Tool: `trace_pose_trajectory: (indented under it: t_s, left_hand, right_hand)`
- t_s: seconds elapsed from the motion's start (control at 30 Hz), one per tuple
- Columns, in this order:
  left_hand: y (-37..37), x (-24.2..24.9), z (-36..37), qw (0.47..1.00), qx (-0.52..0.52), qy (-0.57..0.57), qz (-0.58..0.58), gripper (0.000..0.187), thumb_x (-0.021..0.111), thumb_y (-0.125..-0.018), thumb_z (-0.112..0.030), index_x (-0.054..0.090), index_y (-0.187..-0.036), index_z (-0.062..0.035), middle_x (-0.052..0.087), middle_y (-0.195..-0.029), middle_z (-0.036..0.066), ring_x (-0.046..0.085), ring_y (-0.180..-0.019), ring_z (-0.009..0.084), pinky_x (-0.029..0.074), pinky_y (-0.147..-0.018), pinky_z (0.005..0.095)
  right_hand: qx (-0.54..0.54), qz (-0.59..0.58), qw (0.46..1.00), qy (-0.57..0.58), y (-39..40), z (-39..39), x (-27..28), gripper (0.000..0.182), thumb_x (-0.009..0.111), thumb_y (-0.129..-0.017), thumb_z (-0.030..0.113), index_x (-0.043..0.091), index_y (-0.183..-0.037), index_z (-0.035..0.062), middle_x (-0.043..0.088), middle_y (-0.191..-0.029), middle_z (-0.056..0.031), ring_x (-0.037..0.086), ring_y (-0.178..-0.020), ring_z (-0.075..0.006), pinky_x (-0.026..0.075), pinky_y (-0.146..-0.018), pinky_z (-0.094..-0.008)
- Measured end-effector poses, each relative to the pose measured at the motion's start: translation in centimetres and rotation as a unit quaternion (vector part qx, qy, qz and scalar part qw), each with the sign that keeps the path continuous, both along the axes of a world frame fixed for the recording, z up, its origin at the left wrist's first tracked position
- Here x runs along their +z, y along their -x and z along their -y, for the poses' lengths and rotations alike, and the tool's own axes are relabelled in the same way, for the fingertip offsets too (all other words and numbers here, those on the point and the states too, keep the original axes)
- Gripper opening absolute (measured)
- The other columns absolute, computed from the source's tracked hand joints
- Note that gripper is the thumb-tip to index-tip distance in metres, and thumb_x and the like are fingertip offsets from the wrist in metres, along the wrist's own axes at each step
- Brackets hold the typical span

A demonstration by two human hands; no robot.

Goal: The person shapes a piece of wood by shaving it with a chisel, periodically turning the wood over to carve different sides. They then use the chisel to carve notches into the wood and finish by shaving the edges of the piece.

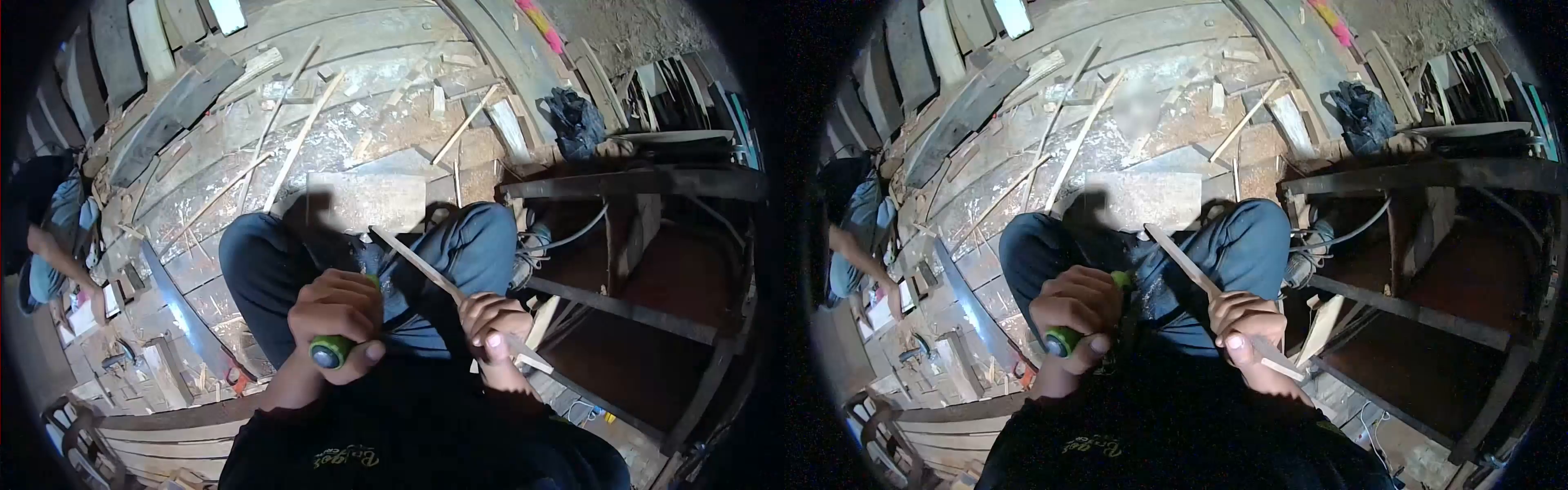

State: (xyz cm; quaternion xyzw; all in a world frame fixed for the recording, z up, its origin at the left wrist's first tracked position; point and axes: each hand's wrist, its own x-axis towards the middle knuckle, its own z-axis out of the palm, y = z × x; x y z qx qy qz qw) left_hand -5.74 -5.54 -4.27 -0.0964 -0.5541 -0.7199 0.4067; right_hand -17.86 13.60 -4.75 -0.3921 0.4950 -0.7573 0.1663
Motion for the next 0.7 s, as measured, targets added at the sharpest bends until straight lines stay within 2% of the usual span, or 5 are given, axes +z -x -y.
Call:
trace_pose_trajectory:
  t_s: [0.13,0.37,0.4,0.67,0.7]
  left_hand:
    - [2.2,-2.9,-0.9,0.998,0.008,0.066,0.013,0.022,0.066,-0.079,-0.007,0.050,-0.064,-0.0052,0.051,-0.052,0.005,0.052,-0.043,0.0199,0.039,-0.043,0.0326]
    - [1.6,-1.8,-0.7,1.000,-0.013,-0.004,0.008,0.021,0.067,-0.072,-0.004,0.050,-0.061,-0.0056,0.051,-0.055,0.006,0.055,-0.047,0.0220,0.041,-0.046,0.0314]
    - [2.1,-3.3,-0.9,0.996,-0.002,0.069,0.049,0.022,0.068,-0.073,-0.004,0.050,-0.061,-0.0059,0.051,-0.055,0.005,0.054,-0.047,0.0222,0.041,-0.046,0.0317]
    - [1.0,-1.0,0.0,1.000,0.016,-0.005,0.009,0.023,0.070,-0.073,-0.006,0.050,-0.061,-0.0060,0.053,-0.057,0.006,0.053,-0.047,0.0237,0.040,-0.047,0.0330]
    - [1.6,-2.5,-0.8,0.995,0.028,0.059,0.071,0.023,0.071,-0.072,-0.006,0.050,-0.061,-0.0061,0.052,-0.057,0.007,0.053,-0.048,0.0250,0.040,-0.048,0.0335]
  right_hand:
    - [-0.010,0.017,1.000,0.007,0.2,0.3,-0.1,0.043,0.068,-0.090,0.027,0.052,-0.056,0.0058,0.048,-0.048,-0.0031,0.045,-0.039,-0.0169,0.039,-0.047,-0.0335]
    - [-0.014,0.014,1.000,-0.017,-0.8,0.1,0.2,0.047,0.070,-0.089,0.030,0.051,-0.053,0.0061,0.049,-0.047,-0.0030,0.046,-0.040,-0.0182,0.041,-0.048,-0.0337]
    - [-0.021,0.011,1.000,-0.005,-0.8,0.3,0.2,0.048,0.070,-0.089,0.030,0.051,-0.052,0.0061,0.049,-0.046,-0.0032,0.046,-0.040,-0.0183,0.041,-0.048,-0.0336]
    - [-0.001,0.015,0.999,-0.036,-0.5,0.3,0.4,0.046,0.069,-0.090,0.032,0.053,-0.056,0.0047,0.049,-0.048,-0.0040,0.048,-0.042,-0.0196,0.042,-0.050,-0.0351]
    - [0.003,0.010,0.999,-0.043,-0.7,0.4,0.8,0.046,0.069,-0.089,0.032,0.053,-0.056,0.0046,0.050,-0.048,-0.0043,0.049,-0.042,-0.0199,0.042,-0.050,-0.0350]
